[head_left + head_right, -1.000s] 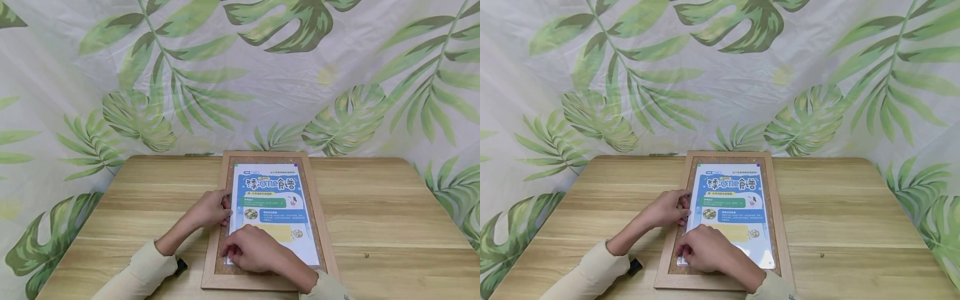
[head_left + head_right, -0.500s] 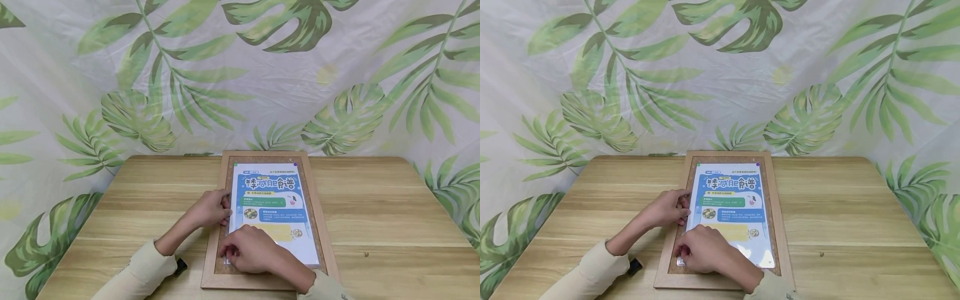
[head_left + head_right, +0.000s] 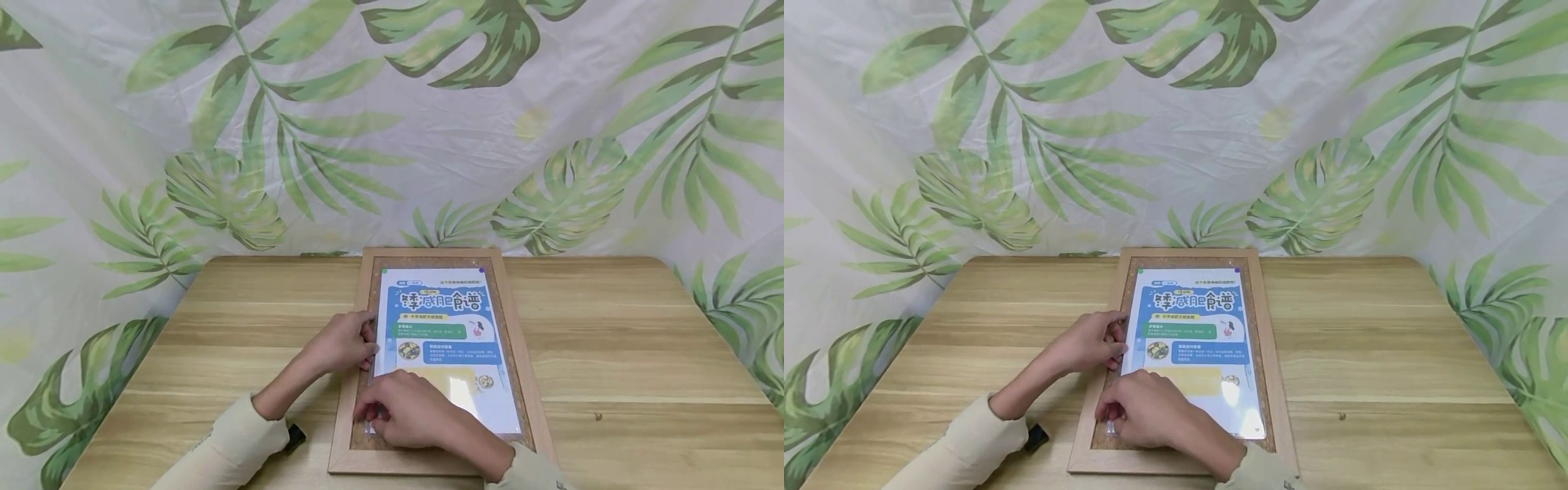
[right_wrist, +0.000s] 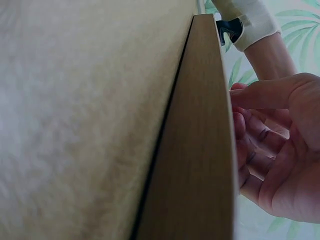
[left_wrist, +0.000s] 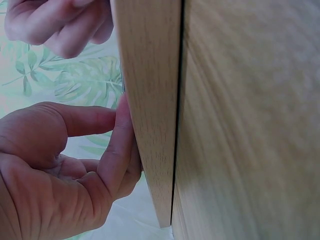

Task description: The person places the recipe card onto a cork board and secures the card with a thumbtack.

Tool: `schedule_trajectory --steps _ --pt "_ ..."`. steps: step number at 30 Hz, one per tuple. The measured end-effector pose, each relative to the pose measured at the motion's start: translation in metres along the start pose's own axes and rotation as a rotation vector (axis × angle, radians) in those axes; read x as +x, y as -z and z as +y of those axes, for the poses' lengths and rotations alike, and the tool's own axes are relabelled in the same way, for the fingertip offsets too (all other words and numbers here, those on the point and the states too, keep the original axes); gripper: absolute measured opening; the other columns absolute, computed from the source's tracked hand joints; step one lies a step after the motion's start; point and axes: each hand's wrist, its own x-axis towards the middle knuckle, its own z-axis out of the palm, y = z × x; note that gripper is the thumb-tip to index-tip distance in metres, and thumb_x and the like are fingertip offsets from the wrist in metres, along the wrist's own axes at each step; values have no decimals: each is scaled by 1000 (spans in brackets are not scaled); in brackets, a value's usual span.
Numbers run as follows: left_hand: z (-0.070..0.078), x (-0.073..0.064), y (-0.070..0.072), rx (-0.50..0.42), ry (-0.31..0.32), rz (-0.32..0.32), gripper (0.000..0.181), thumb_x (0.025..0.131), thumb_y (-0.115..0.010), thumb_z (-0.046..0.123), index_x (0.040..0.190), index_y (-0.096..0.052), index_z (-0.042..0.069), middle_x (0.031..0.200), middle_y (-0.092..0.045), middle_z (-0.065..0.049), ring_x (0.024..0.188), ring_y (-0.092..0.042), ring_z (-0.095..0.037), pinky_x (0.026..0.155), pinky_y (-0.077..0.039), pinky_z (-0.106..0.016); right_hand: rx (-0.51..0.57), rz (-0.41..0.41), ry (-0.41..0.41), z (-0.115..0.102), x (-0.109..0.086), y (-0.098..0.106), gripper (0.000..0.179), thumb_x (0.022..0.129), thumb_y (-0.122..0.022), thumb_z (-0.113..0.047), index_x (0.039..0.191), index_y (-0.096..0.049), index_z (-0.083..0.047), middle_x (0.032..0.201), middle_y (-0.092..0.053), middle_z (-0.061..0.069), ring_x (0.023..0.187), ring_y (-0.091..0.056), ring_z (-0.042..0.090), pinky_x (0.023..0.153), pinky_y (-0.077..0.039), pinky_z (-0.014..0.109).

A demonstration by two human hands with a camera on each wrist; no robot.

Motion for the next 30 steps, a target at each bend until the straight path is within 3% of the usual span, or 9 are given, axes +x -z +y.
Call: schedule_trajectory --steps 14,30 --pt "0 0 0 -4 11 -6 55 97 -70 -8 149 -54 -6 87 -65 -10 63 -67 -17 54 -56 -25 57 -22 -28 -2 -3 1 18 88 -80 -5 94 -81 -23 76 -71 -19 65 -53 -16 60 -45 6" --pt "-2 -1 0 -2 -5 -1 54 96 -71 -8 147 -55 -7 85 -64 -9 62 -67 -16 55 -58 -27 82 -42 -97 1 -3 4 24 86 -79 -1 98 -80 -22 75 -70 -19 64 -57 -13 60 -48 9"
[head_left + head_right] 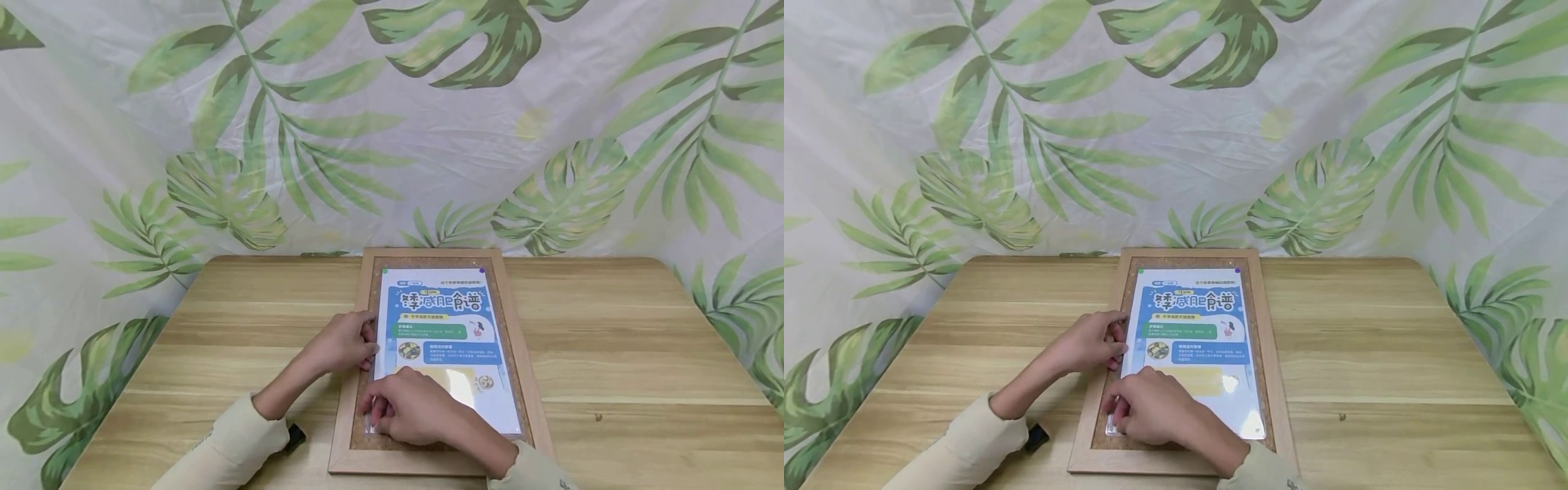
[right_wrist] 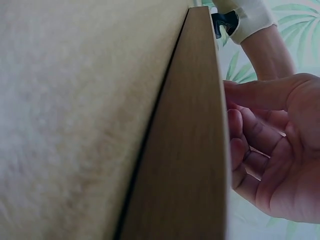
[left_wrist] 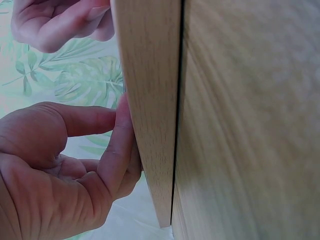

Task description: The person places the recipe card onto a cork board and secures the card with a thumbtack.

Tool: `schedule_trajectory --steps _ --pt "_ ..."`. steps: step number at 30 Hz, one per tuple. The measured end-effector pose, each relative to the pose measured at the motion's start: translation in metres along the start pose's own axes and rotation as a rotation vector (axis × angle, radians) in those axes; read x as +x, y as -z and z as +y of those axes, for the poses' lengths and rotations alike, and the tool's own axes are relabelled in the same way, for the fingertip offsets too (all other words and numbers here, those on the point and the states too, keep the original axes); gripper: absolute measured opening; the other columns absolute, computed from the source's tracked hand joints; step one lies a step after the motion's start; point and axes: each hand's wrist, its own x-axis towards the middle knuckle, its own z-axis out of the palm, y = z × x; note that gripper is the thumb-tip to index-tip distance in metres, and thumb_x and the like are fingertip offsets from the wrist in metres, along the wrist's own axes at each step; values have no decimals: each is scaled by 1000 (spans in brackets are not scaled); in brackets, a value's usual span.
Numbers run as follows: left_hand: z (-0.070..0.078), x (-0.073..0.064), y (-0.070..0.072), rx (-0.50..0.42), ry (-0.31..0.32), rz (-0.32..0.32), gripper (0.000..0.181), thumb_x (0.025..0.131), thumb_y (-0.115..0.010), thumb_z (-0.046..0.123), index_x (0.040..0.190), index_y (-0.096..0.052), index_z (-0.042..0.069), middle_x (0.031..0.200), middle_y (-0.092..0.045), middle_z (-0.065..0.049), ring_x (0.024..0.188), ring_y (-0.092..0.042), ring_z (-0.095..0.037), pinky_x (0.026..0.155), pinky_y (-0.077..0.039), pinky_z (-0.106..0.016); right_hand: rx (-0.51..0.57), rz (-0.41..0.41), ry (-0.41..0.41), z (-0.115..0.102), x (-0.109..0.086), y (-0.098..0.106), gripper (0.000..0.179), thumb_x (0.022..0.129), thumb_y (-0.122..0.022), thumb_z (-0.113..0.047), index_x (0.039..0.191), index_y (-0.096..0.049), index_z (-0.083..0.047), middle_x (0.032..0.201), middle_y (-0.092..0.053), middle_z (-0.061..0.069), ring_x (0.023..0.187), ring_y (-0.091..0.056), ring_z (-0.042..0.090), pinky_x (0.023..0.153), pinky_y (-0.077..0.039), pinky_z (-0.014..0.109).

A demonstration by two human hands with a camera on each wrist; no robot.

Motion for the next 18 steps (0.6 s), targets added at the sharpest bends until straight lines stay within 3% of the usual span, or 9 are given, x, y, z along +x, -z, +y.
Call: schedule_trajectory --steps 7,18 --pt "1 1 0 1 11 2 54 96 -71 -8 148 -55 -7 86 -64 -10 63 -66 -17 56 -58 -27 2 12 -44 -1 2 -3 26 83 -76 -2 94 -79 -26 69 -62 -23 62 -55 -10 59 -46 12" --pt "1 1 -1 4 8 3 59 96 -71 -9 152 -51 -9 85 -65 -9 62 -67 -17 55 -58 -26 34 -58 8 9 3 3 20 87 -82 -6 96 -81 -23 78 -63 -20 69 -55 -8 68 -49 11"
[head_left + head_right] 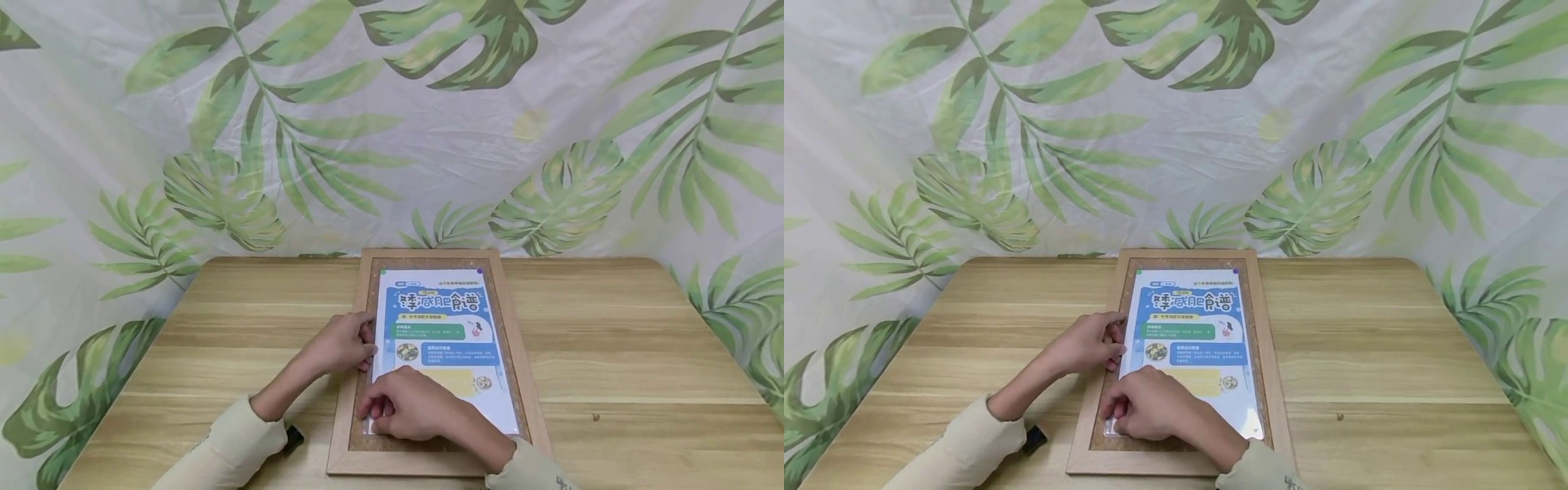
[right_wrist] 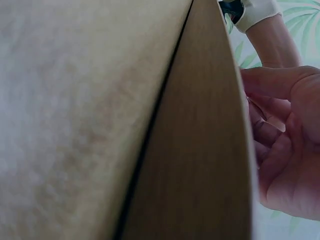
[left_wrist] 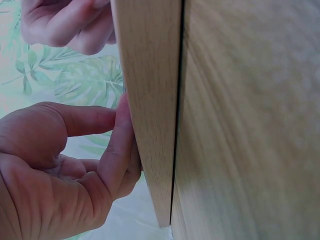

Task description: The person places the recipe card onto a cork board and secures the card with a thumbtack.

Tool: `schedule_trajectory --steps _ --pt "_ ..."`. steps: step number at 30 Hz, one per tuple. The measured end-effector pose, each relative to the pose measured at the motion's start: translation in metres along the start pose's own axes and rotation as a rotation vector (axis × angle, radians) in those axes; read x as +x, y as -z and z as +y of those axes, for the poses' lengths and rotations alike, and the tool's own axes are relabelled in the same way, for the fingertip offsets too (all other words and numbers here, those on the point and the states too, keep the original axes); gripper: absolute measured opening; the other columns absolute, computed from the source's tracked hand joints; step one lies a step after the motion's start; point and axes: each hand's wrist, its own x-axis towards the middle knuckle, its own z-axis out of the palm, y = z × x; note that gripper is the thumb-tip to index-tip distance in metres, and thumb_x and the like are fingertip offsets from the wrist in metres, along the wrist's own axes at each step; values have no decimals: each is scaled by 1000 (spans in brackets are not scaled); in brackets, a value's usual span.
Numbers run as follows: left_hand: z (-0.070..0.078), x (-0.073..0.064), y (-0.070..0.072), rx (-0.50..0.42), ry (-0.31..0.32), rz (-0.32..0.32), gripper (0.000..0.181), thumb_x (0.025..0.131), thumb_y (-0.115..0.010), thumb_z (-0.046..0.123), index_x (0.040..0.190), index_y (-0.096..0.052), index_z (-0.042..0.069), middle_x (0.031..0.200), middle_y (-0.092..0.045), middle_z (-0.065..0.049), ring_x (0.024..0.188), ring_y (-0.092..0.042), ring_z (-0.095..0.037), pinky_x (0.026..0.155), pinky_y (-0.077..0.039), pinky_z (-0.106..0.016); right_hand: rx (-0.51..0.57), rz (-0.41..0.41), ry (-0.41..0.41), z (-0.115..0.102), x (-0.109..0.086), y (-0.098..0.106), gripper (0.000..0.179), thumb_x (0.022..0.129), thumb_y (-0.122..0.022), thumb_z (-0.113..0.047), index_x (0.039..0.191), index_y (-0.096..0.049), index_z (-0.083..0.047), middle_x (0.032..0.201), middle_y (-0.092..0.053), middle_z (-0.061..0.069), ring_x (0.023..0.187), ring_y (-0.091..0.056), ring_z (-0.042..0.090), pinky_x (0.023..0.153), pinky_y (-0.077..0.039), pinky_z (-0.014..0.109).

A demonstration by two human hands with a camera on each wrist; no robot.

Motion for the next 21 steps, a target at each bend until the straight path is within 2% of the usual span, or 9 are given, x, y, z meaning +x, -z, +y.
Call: schedule_trajectory --steps 13,21 --pt "-2 0 1 1 -7 2 58 95 -72 -8 150 -54 -9 83 -66 -9 60 -68 -16 55 -59 -27 -60 -46 67 3 2 3 13 91 -81 -12 97 -81 -23 79 -63 -19 70 -54 -9 68 -47 10" --pt "-3 1 2 8 -10 -2 56 95 -72 -8 149 -54 -9 83 -66 -9 60 -68 -15 55 -60 -27 -2 -106 91 6 10 10 13 88 -81 -7 94 -82 -19 73 -62 -19 64 -54 -10 62 -48 9"
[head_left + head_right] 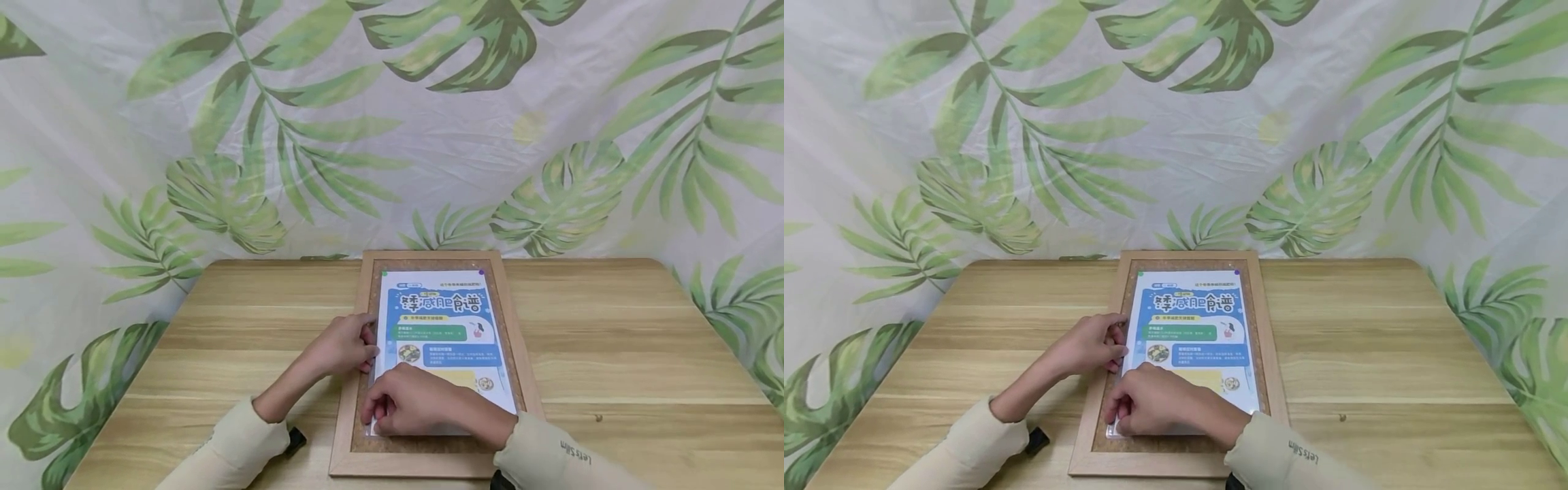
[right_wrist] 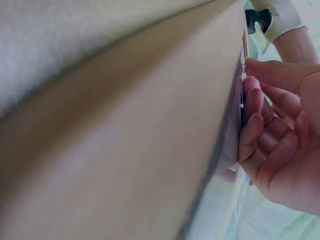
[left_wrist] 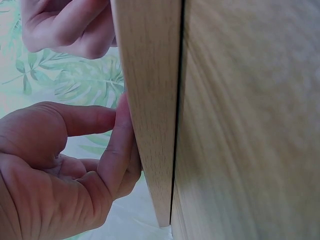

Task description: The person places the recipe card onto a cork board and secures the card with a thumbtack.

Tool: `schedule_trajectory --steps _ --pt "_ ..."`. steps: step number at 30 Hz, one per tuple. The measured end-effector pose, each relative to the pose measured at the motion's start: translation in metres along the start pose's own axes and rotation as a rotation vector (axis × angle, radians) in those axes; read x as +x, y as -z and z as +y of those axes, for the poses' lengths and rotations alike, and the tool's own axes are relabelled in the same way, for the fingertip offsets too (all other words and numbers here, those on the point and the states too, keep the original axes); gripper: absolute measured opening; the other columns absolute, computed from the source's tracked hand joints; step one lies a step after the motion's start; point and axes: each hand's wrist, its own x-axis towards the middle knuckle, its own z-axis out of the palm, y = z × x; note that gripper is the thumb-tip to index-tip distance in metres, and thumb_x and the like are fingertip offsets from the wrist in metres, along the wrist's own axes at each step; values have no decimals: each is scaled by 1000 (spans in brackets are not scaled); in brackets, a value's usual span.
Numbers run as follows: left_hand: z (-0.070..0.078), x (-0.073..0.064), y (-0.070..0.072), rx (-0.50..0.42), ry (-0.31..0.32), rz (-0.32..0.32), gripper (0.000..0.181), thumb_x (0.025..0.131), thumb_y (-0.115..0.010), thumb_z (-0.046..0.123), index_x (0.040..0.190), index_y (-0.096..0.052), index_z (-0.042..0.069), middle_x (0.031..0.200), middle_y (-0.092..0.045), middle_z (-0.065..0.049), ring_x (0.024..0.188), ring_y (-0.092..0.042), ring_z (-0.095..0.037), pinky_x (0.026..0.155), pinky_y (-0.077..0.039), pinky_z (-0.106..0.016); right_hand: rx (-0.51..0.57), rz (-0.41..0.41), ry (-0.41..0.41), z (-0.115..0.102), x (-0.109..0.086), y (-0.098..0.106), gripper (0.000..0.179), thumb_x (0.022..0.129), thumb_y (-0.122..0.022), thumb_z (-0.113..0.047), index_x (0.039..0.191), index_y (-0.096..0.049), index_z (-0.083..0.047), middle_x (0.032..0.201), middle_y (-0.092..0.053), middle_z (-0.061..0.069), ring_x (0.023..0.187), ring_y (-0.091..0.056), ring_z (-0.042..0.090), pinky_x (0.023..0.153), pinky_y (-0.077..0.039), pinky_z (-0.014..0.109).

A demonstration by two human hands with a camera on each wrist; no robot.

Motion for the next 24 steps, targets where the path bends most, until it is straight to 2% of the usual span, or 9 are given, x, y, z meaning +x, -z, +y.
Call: schedule_trajectory --steps 6,14,24 --pt "1 0 0 3 -14 8 52 95 -71 -8 145 -57 -9 82 -66 -8 60 -67 -15 54 -59 -27 14 -38 -15 0 5 5 12 87 -81 -5 91 -82 -17 68 -63 -18 60 -54 -10 59 -47 9" --pt "0 -1 0 5 -16 6 50 94 -72 -8 142 -57 -10 82 -66 -8 59 -67 -15 53 -56 -25 18 -29 -36 -1 7 5 12 86 -85 -7 90 -83 -18 67 -65 -18 59 -55 -10 59 -47 9" --pt "0 0 -1 15 -12 6 45 94 -72 -8 137 -60 -8 82 -66 -8 59 -67 -15 53 -54 -24 -51 -13 -42 -3 11 2 16 85 -87 -7 88 -81 -22 64 -62 -19 59 -53 -12 60 -46 9"
